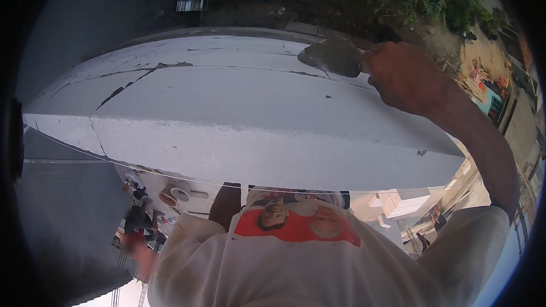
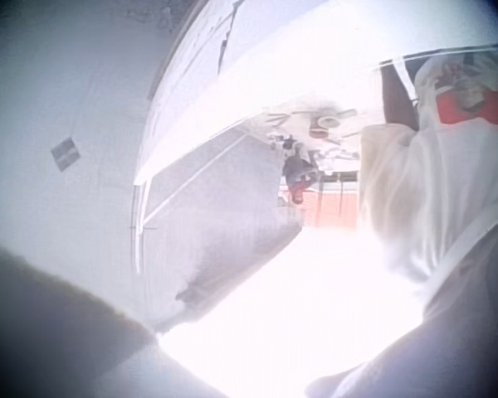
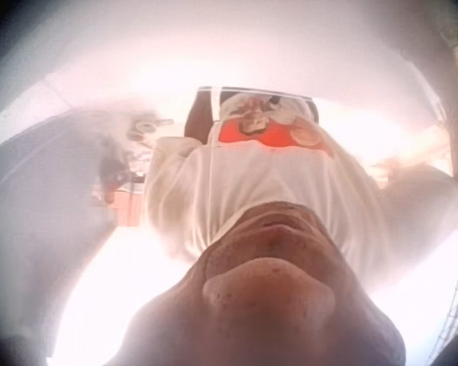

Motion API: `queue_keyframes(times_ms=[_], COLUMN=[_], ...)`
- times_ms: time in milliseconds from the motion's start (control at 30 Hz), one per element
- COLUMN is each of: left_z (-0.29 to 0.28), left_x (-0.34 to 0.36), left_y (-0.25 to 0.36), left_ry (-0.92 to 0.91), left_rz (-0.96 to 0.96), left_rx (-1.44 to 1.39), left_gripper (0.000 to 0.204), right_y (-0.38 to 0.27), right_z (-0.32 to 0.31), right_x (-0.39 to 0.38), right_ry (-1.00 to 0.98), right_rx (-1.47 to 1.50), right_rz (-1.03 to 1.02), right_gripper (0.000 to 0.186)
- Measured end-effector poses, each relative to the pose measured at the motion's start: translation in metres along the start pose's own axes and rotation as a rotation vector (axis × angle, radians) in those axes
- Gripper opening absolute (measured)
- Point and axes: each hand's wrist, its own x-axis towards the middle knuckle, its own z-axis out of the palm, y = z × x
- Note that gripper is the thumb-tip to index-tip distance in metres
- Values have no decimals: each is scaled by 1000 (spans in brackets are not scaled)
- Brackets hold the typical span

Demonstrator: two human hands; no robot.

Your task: The person applies cement mortar to a curved wall using a trowel, then places white rectangular tiles onto the mortar. They use a hammer to tap the tiles into position and a tape measure to check alignment. The process is repeated for multiple tiles along the wall.

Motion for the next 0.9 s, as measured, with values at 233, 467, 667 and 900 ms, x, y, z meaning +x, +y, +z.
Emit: queue_keyframes(times_ms=[233,467,667,900], left_z=[3,6,13,7], left_x=[-15,-16,-14,-2], left_y=[11,28,29,36], left_ry=[81,64,62,70], left_rz=[-36,-40,-58,-42], left_rx=[-60,-56,-91,-104], left_gripper=[22,22,21,21], right_y=[-33,-111,-88,-70], right_z=[-31,-32,3,-46], right_x=[28,227,219,127], right_ry=[451,205,440,197], right_rx=[86,394,550,563], right_rz=[-342,-495,-718,-590], right_gripper=[37,46,45,38])
